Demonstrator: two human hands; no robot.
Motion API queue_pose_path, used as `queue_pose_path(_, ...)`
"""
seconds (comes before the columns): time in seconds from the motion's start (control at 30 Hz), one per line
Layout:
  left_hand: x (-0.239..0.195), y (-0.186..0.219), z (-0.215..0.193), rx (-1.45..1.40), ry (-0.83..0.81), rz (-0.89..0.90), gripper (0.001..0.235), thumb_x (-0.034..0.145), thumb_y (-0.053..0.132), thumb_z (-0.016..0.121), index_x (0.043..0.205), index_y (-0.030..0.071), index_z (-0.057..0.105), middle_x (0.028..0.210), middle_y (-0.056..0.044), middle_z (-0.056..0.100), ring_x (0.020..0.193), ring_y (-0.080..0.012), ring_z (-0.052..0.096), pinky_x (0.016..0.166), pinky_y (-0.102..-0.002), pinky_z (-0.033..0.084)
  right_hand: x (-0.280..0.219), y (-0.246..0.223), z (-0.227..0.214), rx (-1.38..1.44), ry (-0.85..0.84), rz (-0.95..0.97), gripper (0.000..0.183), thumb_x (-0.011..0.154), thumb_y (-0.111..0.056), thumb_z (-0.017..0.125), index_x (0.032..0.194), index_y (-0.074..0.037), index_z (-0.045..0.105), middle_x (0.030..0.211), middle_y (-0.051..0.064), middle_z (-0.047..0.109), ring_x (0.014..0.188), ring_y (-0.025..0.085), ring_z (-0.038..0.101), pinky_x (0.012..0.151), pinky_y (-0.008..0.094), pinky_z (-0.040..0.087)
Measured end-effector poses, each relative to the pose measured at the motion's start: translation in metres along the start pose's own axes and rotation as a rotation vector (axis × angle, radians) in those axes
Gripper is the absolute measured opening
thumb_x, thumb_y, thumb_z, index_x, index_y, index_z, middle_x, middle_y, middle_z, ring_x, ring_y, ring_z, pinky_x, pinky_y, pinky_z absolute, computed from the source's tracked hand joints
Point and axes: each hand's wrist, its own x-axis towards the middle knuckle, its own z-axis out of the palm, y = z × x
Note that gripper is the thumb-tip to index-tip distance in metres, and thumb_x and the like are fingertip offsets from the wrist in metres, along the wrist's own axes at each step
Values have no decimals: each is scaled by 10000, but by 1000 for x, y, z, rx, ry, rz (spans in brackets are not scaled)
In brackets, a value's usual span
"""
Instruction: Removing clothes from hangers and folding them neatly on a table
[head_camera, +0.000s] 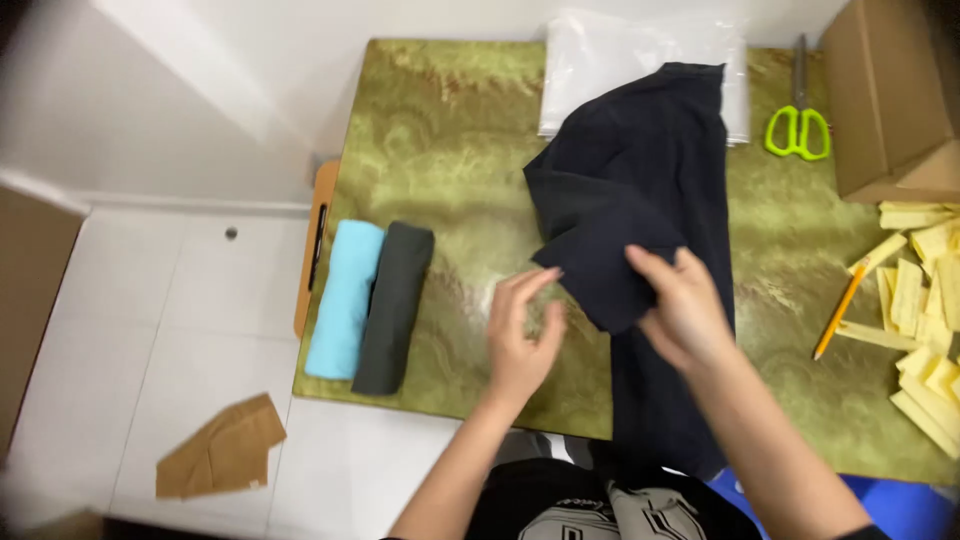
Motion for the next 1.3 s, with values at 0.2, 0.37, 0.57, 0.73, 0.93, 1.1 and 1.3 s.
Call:
queue_pose_path(0.2,-24,-184,112,7,59,-613,759,783,-26,782,1477,82,494,1386,-238,426,1331,-490,445,1148,-555,421,-23,-55,-42,11,51,-161,201,1014,-71,686,1211,-57,722,1090,191,763,966,326,799,878,560,647)
queue_pose_path(0.37,45,-236,223,142,207,-737,996,796,133,741,1648,100,226,1435,-277,431,1305,-553,446,1154,-559,346,-84,-88,-67,30,233,-187,425,907,-93,696,1325,-24,666,1233,115,758,1034,213,750,958,327,626)
queue_pose_path(0.57,67,-274,247,5,189,-729,530,871,-33,471,1244,212,757,1197,-71,764,1104,-279,732,936,-402,567,-151,-67,-190,-94,557,-315,383,940,-119,655,1321,-131,692,1293,0,756,1130,123,752,1025,238,612)
queue_pose_path(0.73,70,-312,230,112,59,-440,578,794,-121,495,1197,181,778,1179,-78,787,1133,-298,729,1020,-386,538,-167,8,-229,-191,659,-51,477,934,15,590,1391,-120,593,1283,84,687,1061,196,656,937,318,545)
queue_pose_path(0.93,70,-285,188,117,-360,-337,764,883,-193,369,1531,168,554,1583,-196,466,1473,-377,468,1234,-464,409,-159,38,-191,-842,586,251,865,874,14,552,1649,-325,372,1738,-8,385,1442,206,454,1132,359,345)
queue_pose_path(1.1,73,-214,150,400,-523,-262,813,915,-164,550,1586,291,487,1608,-181,290,1465,-501,388,1168,-636,409,-125,28,-187,-1136,441,388,831,894,-176,751,1573,-571,479,1400,208,705,1304,459,646,1135,536,519)
queue_pose_path(1.3,49,-181,138,595,-933,-24,574,914,-42,657,1401,260,682,1738,-68,227,1629,-425,103,1210,-738,229,-28,-39,-145,-824,192,17,409,898,22,648,1261,-64,814,1224,183,789,1183,309,695,1064,492,540)
